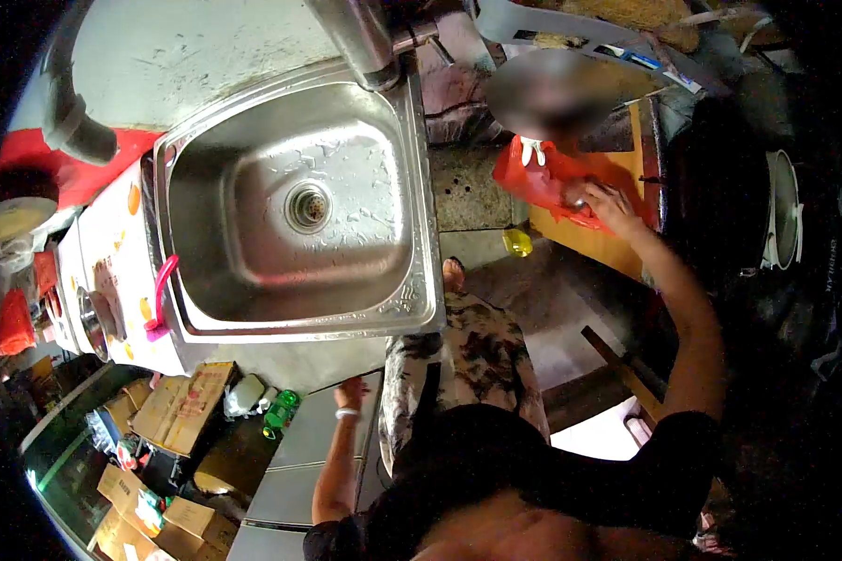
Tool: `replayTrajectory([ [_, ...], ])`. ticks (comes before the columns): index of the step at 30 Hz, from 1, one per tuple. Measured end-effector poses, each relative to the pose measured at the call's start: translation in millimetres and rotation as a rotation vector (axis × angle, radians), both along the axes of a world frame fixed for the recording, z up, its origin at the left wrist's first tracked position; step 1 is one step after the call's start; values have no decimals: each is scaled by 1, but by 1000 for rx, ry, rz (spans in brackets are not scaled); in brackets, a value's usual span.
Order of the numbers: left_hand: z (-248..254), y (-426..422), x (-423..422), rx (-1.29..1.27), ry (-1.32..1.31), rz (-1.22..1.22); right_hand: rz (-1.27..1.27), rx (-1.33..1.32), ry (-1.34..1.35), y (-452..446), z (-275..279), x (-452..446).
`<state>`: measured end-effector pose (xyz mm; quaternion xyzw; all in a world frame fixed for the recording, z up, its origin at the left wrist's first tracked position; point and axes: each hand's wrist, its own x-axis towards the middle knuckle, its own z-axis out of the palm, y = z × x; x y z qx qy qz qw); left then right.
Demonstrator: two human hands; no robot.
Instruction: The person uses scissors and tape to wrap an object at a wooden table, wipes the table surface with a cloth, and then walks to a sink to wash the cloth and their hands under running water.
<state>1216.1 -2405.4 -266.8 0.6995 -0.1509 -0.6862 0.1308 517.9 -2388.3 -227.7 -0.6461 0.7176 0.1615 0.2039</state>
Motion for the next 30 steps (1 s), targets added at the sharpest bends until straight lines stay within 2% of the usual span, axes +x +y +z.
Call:
replayTrajectory([
  [1,0,5,14,-62,-307,-173,186,-65,177,11,-15,-4],
  [2,9,3,21,-23,-399,-223,364,-132,353,19,-20,-2],
  [3,0,10,48,23,-391,-195,39,-125,210,24,-8,6],
  [4,-13,16,68,62,-380,-151,47,-152,220,13,-8,5],
  [6,6,15,49,18,-361,-42,-423,-174,-65,8,-11,3],
  [7,23,17,48,-9,-353,27,-145,-271,-28,12,-6,1],
  [8,24,21,60,-1,-356,5,-165,-260,-28,29,0,8],
  [9,22,12,58,157,-151,73,-16,-190,119,39,5,9],
  [10,19,11,48,146,-216,39,144,-128,271,32,5,2],
  [11,38,-3,16,137,-282,5,153,-147,282,14,14,-2],
  [12,33,4,24,143,-282,9,-57,-207,233,-2,38,6],
  [14,27,9,47,21,-249,-402,-519,-305,141,-5,84,29],
  [16,14,-11,40,270,-76,60,-491,-413,175,-4,111,34],
  [18,11,-20,45,252,-45,46,-736,-539,70,-7,141,51],
  [19,10,-27,50,234,-25,49,-828,-633,-103,-9,150,57],
  [20,10,-35,53,215,-6,57,-832,-652,-97,-12,156,62],
  [22,11,-48,61,184,18,69,-1085,-741,-566,-22,166,75],
  [23,16,-53,62,175,-40,13,-1313,-664,-908,-45,211,111],
  [24,24,-57,61,165,-101,-37,-1334,-625,-950,-59,228,131],
  [25,44,-63,54,138,-144,-71,-1233,-607,-987,-68,227,142],
  [26,36,-64,65,127,-152,-48,-1128,-582,-1026,-79,224,154],
  [28,17,-60,95,183,155,146,-1055,-458,-1057,-114,231,196],
  [30,56,-64,83,54,-42,-31,-995,-329,-1142,-155,225,241],
])
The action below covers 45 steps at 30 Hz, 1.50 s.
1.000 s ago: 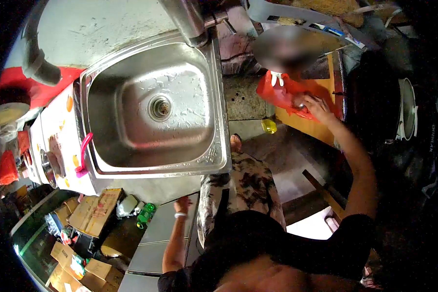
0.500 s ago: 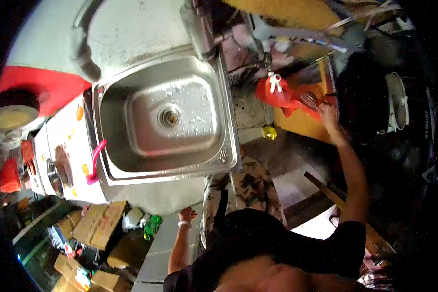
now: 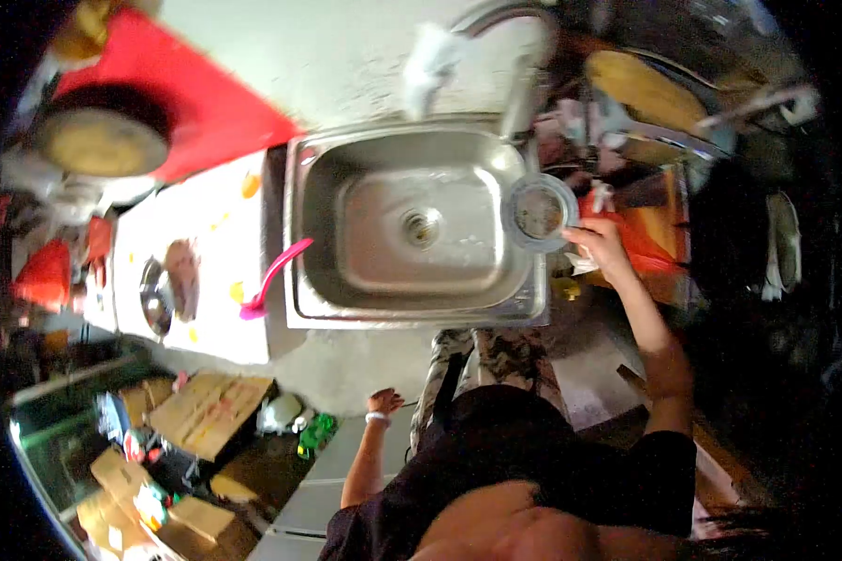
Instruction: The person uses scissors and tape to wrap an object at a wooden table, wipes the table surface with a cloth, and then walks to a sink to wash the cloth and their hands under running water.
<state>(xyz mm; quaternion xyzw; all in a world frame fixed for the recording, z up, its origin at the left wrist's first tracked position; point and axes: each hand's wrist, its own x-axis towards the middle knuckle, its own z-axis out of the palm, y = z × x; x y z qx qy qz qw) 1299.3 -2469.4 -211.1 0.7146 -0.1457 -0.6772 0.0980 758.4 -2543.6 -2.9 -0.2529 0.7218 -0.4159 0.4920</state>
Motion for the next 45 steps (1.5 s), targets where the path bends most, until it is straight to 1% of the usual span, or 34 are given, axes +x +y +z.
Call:
replayTrajectory([
  [2,-30,11,33,-34,159,132,89,6,-64,-45,-35,45],
  [3,-24,8,34,-28,176,238,101,10,-131,-66,-72,62],
  [4,-20,6,37,-34,172,254,107,16,-196,-86,-114,80],
  [6,-8,0,42,-51,110,153,198,25,-130,-119,-181,111],
  [7,-4,-3,44,-24,114,237,210,23,-135,-130,-207,125],
  [10,19,-12,39,-96,103,254,188,104,-63,-147,-295,148],
  [11,15,-12,44,-109,180,312,211,166,199,-144,-336,142],
  [12,22,-14,43,-107,177,318,224,138,192,-143,-297,135],
  [14,45,-35,27,-131,57,130,248,81,177,-143,-201,122],
  [15,42,-42,26,-102,176,203,-166,-3,-32,-138,-154,117],
  [16,61,-59,12,-138,148,8,-394,-33,-93,-132,-141,89],
  [17,74,-76,1,-157,185,-78,-296,52,174,-126,-119,52],
  [18,99,-97,-19,-272,222,-193,-546,-182,-61,-116,-105,30],
  [19,126,-119,-38,-360,310,-260,-674,-165,15,-114,-79,12],
  [20,135,-136,-56,-393,330,-276,-732,-259,-54,-108,-96,-24],
  [21,132,-154,-67,-487,366,-414,-744,-333,-21,-108,-78,-27],
  [22,146,-176,-88,-519,375,-520,-696,-206,64,-109,-70,-37],
  [23,151,-195,-109,-618,387,-559,-716,-286,30,-109,-79,-53],
  [24,166,-212,-130,-647,284,-598,-721,-369,-13,-113,-94,-71],
  [25,173,-227,-154,-606,275,-516,-671,-389,-41,-119,-101,-84],
  [26,184,-239,-174,-561,364,-424,-674,-369,-80,-118,-108,-94],
  [27,183,-251,-194,-490,542,-290,-685,-349,-116,-117,-116,-102],
  [30,180,-285,-260,-347,736,-209,-679,-346,-141,-119,-127,-110],
  [31,186,-296,-280,-330,740,-217,-820,-276,-159,-128,-105,-94],
  [32,191,-303,-298,-306,746,-225,-754,-367,-164,-130,-140,-127],
  [34,188,-313,-330,-406,715,-194,-803,-383,-143,-138,-80,-90],
  [36,180,-327,-349,-677,712,-433,-741,-452,-216,-156,-79,-103],
  [37,176,-331,-364,-493,708,-280,-673,-510,-278,-161,-81,-111],
  [38,174,-332,-372,-311,696,-127,-681,-513,-279,-165,-76,-113],
  [40,181,-334,-377,-313,649,-129,-743,-156,118,-178,-58,-100],
  [41,180,-335,-381,-331,680,-119,-728,-159,113,-177,-57,-92],
  [43,186,-333,-382,-339,677,-92,-590,-404,-231,-170,-56,-76],
  [44,184,-336,-380,-350,678,-76,-836,-302,-630,-195,-99,-90],
  [45,175,-339,-377,-639,625,-280,-670,-297,-560,-191,-121,-69],
])
